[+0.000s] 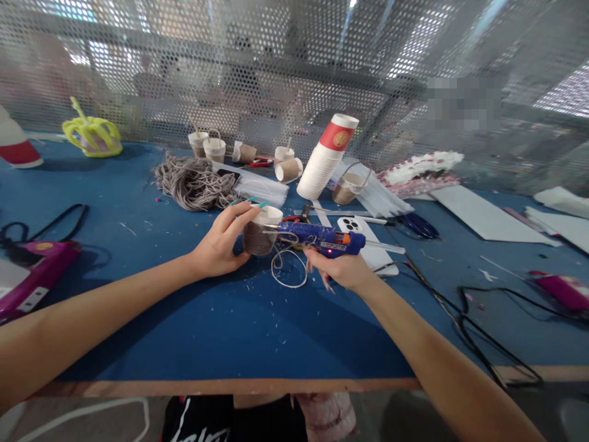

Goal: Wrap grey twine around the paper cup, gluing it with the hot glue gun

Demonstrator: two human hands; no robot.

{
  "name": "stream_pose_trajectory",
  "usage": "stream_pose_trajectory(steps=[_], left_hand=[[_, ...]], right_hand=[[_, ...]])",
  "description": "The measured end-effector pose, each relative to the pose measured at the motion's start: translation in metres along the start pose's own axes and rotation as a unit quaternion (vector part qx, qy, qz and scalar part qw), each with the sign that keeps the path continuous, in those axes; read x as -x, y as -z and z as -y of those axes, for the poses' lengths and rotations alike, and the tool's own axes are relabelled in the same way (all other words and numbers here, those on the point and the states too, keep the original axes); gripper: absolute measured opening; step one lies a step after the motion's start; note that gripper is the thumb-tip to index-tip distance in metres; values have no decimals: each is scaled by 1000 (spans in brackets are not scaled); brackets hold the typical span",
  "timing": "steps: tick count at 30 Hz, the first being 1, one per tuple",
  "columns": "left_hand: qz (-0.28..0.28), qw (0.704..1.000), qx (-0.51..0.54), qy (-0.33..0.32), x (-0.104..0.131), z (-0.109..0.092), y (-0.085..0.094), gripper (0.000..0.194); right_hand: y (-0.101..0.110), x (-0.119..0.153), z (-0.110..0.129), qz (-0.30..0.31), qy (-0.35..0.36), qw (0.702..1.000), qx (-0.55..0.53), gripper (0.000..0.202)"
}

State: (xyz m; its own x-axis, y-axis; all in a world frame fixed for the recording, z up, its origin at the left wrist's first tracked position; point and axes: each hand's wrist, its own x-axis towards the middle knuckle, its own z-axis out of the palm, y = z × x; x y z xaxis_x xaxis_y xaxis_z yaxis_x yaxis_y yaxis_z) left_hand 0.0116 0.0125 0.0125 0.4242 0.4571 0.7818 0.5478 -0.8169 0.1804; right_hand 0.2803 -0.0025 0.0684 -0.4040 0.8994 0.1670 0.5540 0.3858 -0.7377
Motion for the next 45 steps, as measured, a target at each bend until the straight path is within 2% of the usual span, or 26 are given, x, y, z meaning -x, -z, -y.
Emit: stream_pose_trajectory(steps=[5, 17, 29, 45], left_hand=[[-9, 1000, -2, -8, -1, -1, 1, 85], [-21, 1000, 7, -1, -2, -1, 2, 77], [-25, 999, 7, 18, 0, 2, 1, 78], [-52, 998, 30, 7, -2, 3, 1, 74]], right_hand=[[0, -3, 6, 2, -33, 999, -11, 37], [-1, 0, 8, -32, -28, 998, -39, 31], [1, 0, 10, -38, -30, 998, -28, 31], [8, 4, -2, -14, -5, 1000, 8, 50]])
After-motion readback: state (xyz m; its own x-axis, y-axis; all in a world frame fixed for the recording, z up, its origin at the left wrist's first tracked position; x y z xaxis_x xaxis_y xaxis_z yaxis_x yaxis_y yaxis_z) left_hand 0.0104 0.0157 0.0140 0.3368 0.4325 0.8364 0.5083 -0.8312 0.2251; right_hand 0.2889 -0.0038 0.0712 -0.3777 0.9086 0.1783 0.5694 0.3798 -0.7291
